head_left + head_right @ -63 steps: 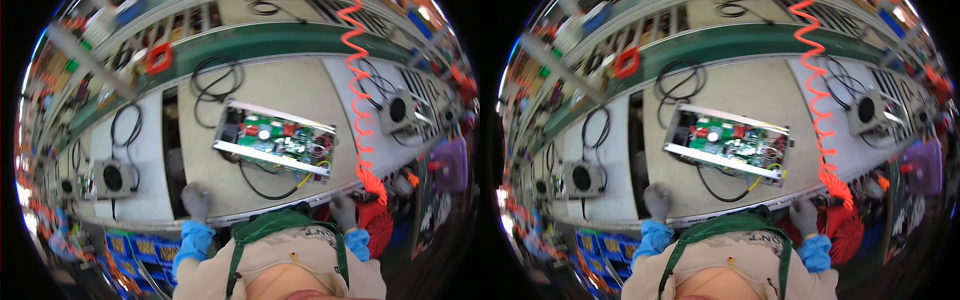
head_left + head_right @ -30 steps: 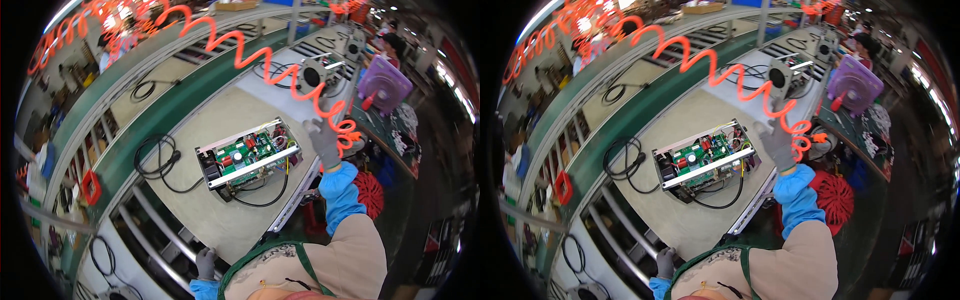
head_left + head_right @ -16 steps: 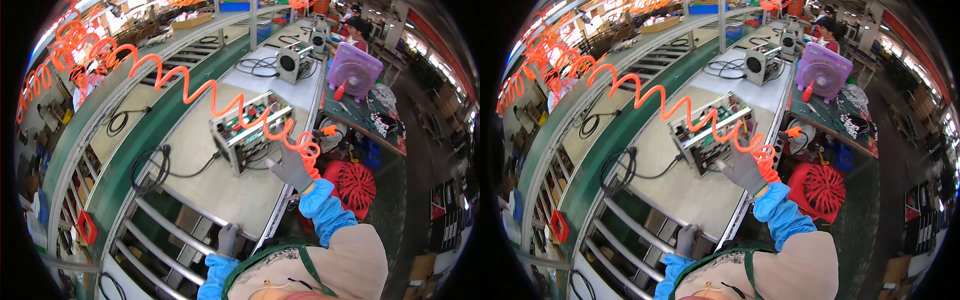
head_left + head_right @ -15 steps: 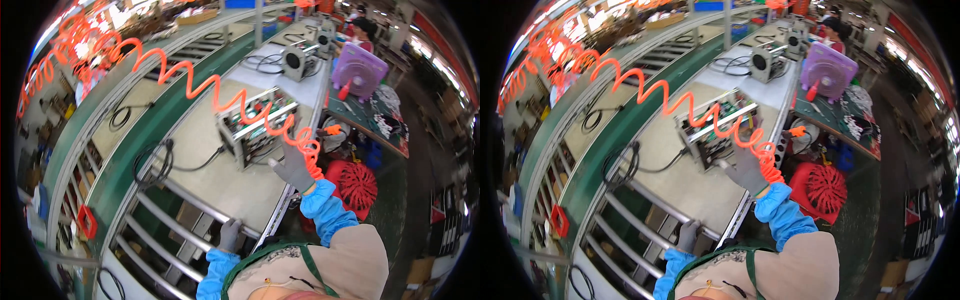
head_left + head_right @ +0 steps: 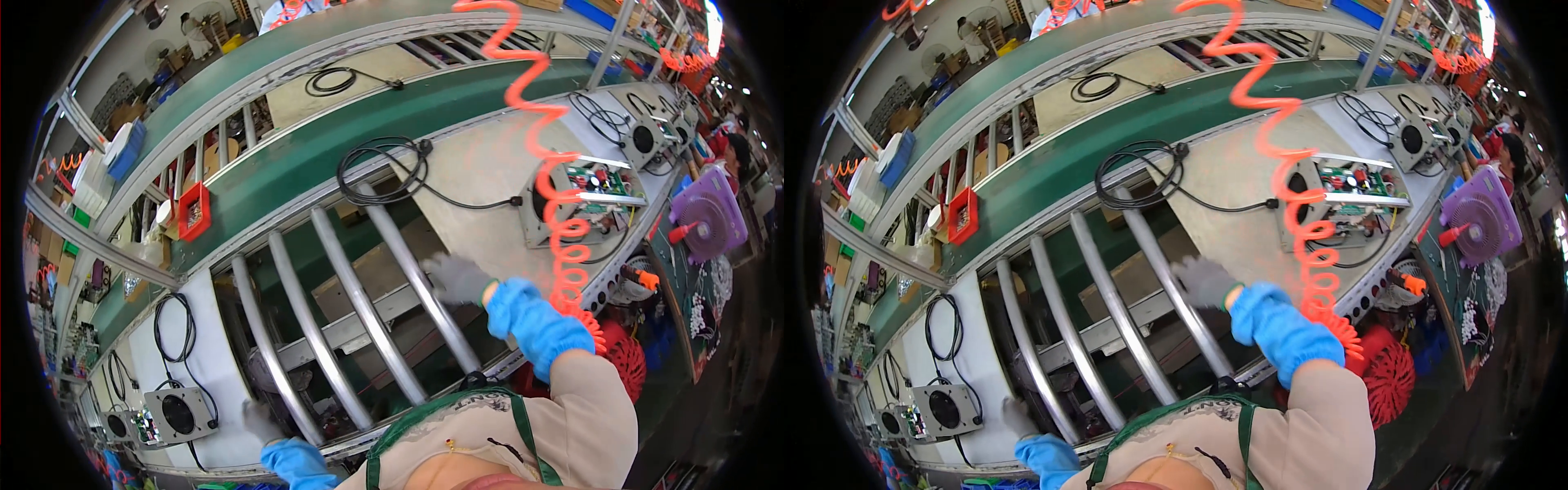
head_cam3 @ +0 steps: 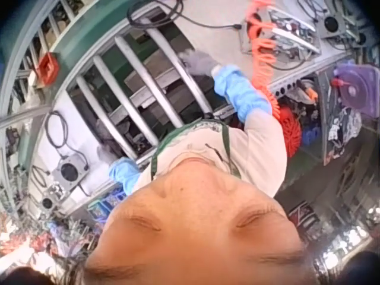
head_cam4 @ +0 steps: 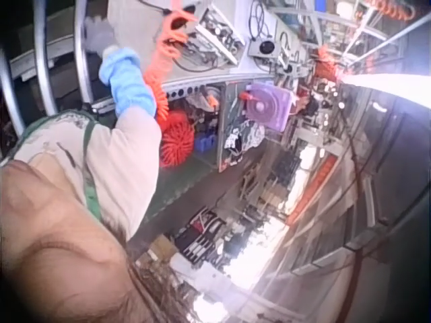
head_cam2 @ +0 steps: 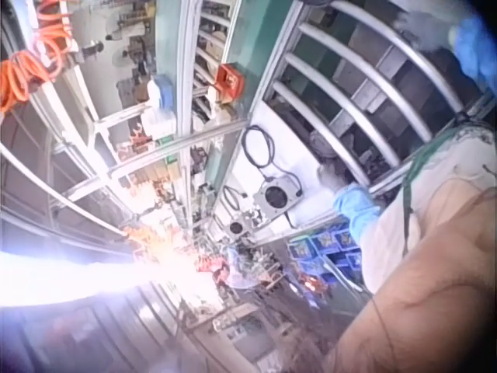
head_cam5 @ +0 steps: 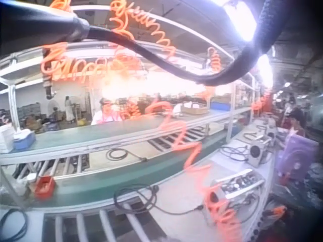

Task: Assembling, wiring, and securing components of a solar inverter unit on an industrial assembly line.

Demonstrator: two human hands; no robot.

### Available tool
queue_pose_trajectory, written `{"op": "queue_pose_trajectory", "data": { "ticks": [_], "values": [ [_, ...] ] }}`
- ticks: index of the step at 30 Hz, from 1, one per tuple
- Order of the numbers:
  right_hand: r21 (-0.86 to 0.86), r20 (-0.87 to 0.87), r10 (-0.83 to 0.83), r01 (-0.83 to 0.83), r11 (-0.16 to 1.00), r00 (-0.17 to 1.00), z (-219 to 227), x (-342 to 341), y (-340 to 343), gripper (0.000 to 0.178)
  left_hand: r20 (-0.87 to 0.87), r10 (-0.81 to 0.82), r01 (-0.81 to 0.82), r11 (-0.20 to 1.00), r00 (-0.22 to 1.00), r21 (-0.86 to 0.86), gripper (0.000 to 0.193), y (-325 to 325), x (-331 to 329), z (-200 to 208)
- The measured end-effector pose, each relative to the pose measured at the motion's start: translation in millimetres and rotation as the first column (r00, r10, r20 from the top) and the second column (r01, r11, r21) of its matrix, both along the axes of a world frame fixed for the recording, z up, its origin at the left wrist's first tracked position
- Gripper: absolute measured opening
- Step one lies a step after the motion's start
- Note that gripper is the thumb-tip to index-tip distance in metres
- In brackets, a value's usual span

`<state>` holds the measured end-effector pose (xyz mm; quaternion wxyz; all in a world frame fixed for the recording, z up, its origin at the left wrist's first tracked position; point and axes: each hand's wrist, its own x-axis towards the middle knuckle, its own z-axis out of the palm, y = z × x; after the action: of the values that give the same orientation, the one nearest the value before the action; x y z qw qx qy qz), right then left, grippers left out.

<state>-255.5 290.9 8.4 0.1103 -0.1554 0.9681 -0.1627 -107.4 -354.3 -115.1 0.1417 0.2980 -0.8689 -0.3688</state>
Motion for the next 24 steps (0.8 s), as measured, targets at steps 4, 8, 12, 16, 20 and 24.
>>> {"op": "queue_pose_trajectory", "data": {
  "ticks": [4,8,12,16,20,24],
  "values": [
    [0.191,-0.250,-0.122,0.173,0.966,0.960,-3.9,-111.5,-11.0,0.055,0.015,0.727,-0.711,0.676,0.687,-0.192,0.056,-68.5,40.5,55.8],
    [0.261,-0.158,-0.178,0.215,0.941,0.971,-11.8,-190.8,-20.0,0.070,-0.159,0.748,-0.747,0.660,0.645,0.080,0.061,-86.9,33.3,106.7],
    [0.458,-0.056,-0.103,0.117,0.881,0.993,-15.3,-221.3,-31.9,0.060,-0.256,0.617,-0.574,0.787,0.744,0.226,0.067,-111.4,9.6,127.7],
    [0.542,0.013,-0.014,0.005,0.840,1.000,-18.1,-236.4,-0.6,0.027,-0.122,0.702,-0.632,0.693,0.702,0.346,0.067,-113.2,-4.6,130.3],
    [0.515,-0.245,-0.139,0.250,0.820,0.960,8.6,-234.2,63.8,0.019,0.084,0.827,-0.820,0.562,0.556,-0.110,0.059,-123.9,-4.1,129.1],
    [0.426,-0.243,-0.571,0.616,0.663,0.784,35.3,-212.1,152.5,0.024,0.085,0.761,-0.762,0.647,0.644,-0.019,0.055,-76.9,-6.4,147.7]
  ]
}}
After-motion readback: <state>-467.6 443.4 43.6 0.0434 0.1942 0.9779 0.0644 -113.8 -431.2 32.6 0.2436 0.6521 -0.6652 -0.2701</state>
